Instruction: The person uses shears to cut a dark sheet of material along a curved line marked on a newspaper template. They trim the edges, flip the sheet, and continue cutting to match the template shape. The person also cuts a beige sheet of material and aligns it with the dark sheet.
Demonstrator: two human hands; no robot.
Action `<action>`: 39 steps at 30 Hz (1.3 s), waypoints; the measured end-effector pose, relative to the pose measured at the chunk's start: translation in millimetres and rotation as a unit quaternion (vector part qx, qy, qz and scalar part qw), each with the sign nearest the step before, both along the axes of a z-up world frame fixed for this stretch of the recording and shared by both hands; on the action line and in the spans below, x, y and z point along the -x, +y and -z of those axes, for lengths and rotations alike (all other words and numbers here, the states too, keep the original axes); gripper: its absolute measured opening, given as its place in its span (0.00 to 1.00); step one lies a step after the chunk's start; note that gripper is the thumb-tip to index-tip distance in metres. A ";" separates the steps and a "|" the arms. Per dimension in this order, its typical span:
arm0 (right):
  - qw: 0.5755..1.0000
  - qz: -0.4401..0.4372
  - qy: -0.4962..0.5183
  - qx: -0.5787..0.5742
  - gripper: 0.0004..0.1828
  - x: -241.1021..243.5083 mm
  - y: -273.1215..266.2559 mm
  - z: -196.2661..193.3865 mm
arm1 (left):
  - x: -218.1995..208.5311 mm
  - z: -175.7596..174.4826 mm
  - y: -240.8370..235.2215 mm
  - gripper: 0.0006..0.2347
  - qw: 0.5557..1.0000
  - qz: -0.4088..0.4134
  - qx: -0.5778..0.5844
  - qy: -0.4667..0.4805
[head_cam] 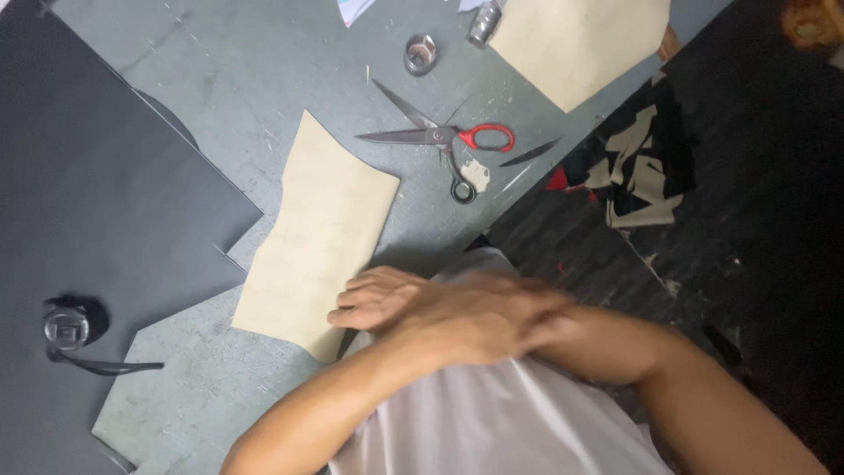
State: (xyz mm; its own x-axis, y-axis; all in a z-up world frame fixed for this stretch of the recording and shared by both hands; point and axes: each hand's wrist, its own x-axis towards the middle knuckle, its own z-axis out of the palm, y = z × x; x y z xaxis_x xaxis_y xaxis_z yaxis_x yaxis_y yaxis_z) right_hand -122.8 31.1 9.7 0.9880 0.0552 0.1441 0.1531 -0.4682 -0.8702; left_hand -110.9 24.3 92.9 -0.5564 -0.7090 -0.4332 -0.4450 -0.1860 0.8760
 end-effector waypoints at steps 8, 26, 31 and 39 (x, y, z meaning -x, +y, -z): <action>0.946 0.258 0.154 -0.125 0.12 91.8 -44.0 19.6 | -154.9 26.8 76.3 0.12 0.811 -0.400 0.141 -0.403; 0.966 0.187 0.077 -0.160 0.11 107.5 -89.7 19.2 | -133.7 39.0 115.9 0.13 0.686 -0.535 0.100 -0.483; 0.977 0.105 0.094 -0.158 0.12 112.0 -89.6 13.0 | -136.8 20.7 108.4 0.06 0.654 -0.490 0.166 -0.552; 0.948 0.067 0.139 -0.278 0.14 154.6 -95.0 -15.7 | -126.8 28.9 101.2 0.08 0.665 -0.462 0.153 -0.567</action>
